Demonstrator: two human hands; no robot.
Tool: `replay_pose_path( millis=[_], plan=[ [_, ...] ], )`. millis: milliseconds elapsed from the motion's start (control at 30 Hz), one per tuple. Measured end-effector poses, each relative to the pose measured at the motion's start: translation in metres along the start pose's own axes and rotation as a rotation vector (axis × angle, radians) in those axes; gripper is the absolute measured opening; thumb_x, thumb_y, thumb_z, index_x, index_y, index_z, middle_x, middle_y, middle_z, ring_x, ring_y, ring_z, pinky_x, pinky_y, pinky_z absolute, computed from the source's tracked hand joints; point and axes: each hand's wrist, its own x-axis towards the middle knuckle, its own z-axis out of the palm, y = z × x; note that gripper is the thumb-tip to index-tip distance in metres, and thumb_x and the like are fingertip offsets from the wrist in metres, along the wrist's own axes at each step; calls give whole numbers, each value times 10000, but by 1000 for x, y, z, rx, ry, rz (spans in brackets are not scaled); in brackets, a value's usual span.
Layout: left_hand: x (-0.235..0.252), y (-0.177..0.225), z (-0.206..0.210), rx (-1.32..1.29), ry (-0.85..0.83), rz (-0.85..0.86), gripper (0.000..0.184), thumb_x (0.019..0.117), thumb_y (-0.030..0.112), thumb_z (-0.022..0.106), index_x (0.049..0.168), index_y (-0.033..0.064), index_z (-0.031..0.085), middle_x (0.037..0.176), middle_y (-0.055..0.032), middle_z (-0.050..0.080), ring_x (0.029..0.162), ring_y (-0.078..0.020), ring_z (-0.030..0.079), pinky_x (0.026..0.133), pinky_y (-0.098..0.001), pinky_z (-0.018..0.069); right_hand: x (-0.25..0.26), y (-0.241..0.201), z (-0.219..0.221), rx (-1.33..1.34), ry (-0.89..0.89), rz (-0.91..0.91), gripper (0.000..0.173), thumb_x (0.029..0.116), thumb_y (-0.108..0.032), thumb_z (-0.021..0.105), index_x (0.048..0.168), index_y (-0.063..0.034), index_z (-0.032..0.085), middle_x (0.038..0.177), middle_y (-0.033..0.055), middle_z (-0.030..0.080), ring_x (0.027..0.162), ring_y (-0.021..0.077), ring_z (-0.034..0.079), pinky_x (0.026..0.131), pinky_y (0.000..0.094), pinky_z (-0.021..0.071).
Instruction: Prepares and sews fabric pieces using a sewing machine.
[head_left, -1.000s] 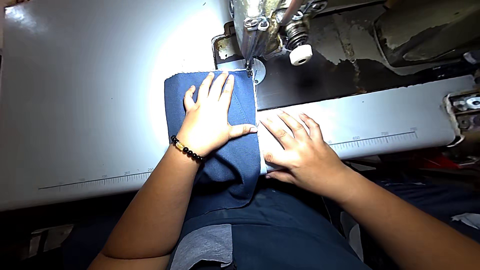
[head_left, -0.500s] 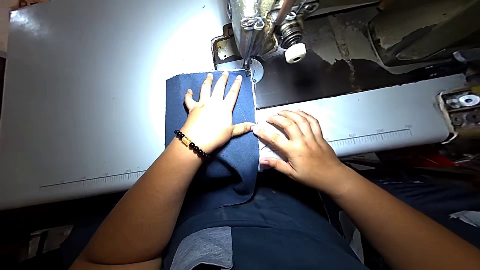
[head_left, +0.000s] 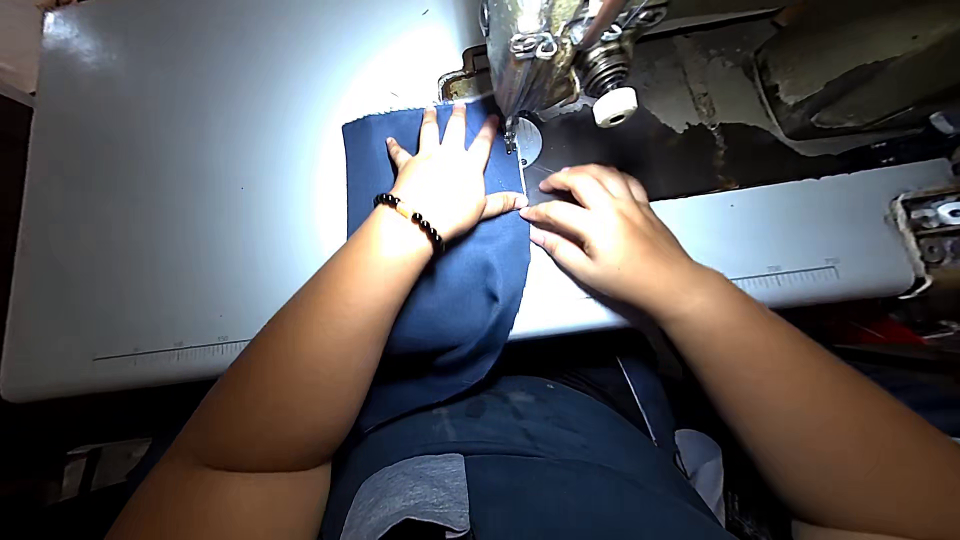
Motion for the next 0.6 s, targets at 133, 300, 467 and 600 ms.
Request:
replay_pose_path(
  millis=[133,300,467,600],
  plan=[
    [27,-10,-13,12,12,-7,984,895,784,506,1659,252,188,1721,-168,98,1566,-476,57,1076,-833,186,28,13,-5,-27,-58,19,358,1036,-358,482,1261,-219,724,1374,143,595,1348,381,493,1072,625,361],
    [35,-15,-16,-6,96,25,954,914,743,531,1652,219,227,1721,-160,120,1572,-457,73,1100,-826,152,38,20,3,-39,3,36,356,1041,-353,473,1273,-235,716,1355,142,610,1326,387,499,1061,597,355],
    [-4,-7,37,-139,411,256,530,1031,459,475,1381,88,616,1534,-115,517,1492,-309,397,1196,-705,145,36,21,4,-24,17,48,363,1049,-370,468,1283,-239,714,1361,139,601,1316,384,502,1070,588,348],
    [-5,-11,51,-198,423,290,565,1042,479,424,1421,93,588,1573,-97,477,1513,-296,361,1197,-689,146,39,20,3,-15,19,57,350,1038,-356,479,1268,-248,719,1361,142,600,1330,397,489,1078,603,335]
  ],
)
